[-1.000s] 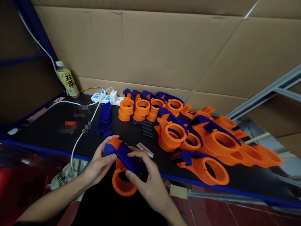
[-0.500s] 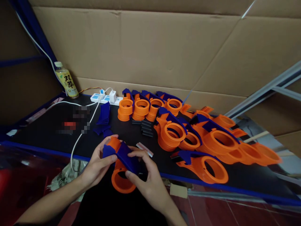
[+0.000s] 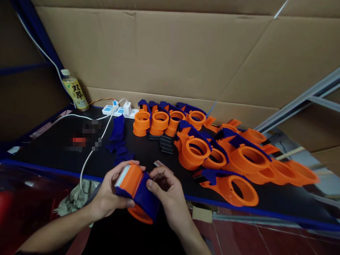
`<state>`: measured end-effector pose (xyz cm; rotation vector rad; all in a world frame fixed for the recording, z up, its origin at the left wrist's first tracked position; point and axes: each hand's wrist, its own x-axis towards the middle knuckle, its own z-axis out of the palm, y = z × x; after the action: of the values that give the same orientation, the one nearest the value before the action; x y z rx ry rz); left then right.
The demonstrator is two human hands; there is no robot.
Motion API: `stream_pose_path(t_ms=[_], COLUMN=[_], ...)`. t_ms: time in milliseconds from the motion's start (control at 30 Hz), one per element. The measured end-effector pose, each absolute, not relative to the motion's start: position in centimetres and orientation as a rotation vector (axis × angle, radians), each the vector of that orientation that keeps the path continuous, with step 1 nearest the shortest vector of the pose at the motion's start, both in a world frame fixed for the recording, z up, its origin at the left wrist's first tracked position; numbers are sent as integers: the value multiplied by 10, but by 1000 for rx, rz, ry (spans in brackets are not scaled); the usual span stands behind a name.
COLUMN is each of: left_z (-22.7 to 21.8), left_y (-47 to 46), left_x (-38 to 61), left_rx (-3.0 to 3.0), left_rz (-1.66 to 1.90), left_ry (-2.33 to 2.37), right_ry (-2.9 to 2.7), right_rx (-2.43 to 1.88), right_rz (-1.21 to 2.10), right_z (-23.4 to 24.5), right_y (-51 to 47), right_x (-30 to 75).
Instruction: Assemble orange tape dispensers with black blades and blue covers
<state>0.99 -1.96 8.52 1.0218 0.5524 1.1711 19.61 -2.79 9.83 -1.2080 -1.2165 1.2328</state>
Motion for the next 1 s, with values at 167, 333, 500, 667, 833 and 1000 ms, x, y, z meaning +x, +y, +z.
stream_pose_path(t_ms=[167, 333, 500, 667, 833, 1000], left_z=[95, 102, 92, 85, 86, 84], left_y=[-18, -18, -18, -18, -22, -13], left_x=[4, 4, 11, 18, 25, 26], left_rx=[1081, 1117, 1042, 850, 734, 889], left_rz=[1106, 1089, 1171, 1335, 1413, 1406], left_ry=[452, 389, 484, 628, 607, 400], right_ry=[-1196, -1193, -1442, -2003, -2287, -2191], right_rx=[-1203, -1156, -1258, -1305, -1247, -1325], right_rz=[1342, 1360, 970, 431, -114, -134], right_z=[112, 110, 107, 109, 113, 187], right_y=[-35, -35, -36, -58, -72, -38], right_x=[196, 197, 198, 201, 203, 254])
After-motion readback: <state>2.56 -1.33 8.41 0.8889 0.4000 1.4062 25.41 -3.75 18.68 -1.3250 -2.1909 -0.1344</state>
